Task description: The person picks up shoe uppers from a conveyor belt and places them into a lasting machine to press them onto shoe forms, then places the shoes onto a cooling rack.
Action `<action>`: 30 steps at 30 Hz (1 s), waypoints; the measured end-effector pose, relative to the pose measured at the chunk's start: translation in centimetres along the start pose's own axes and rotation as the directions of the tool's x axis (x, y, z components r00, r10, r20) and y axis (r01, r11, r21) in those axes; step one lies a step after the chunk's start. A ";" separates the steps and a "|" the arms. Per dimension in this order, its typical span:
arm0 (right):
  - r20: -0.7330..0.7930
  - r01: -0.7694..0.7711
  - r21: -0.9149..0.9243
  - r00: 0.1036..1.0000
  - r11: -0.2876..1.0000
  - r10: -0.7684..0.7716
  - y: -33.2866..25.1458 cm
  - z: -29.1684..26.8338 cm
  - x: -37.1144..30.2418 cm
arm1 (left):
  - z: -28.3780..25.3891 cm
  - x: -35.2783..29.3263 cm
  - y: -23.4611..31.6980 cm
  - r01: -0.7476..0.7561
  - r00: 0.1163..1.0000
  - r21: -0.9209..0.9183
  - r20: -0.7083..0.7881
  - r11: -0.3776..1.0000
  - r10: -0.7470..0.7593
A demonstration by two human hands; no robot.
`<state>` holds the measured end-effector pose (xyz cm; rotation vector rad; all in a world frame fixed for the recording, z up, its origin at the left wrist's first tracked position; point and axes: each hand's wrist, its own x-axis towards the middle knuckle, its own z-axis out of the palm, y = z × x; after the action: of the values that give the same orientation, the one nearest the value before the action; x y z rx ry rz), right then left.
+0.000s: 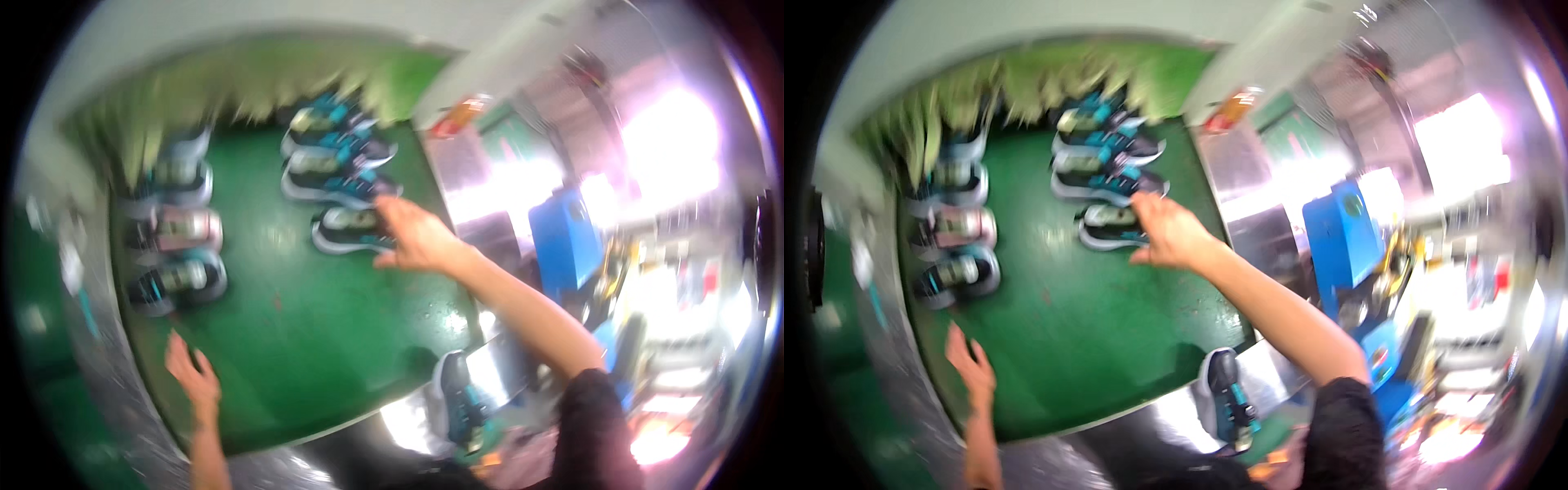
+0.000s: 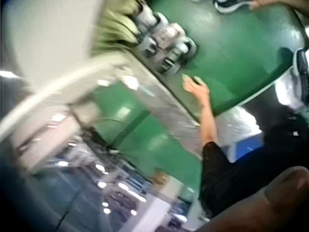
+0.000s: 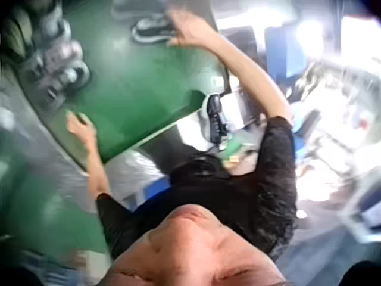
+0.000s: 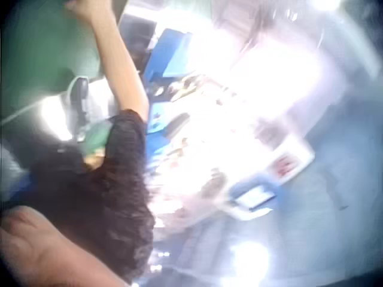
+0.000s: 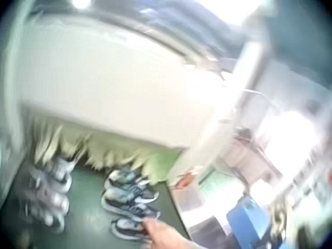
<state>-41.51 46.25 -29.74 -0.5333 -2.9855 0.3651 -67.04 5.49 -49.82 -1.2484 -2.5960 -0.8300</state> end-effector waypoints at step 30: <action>-0.233 0.113 0.972 0.608 0.208 0.759 -16.2 -21.4 -66.0 | -23.1 -21.9 74.3 0.613 0.589 -0.789 0.491 0.041 0.642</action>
<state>17.55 12.99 -7.83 -0.9064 -1.3195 1.4610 0.92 15.53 -7.24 -2.4525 -1.8756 -3.2988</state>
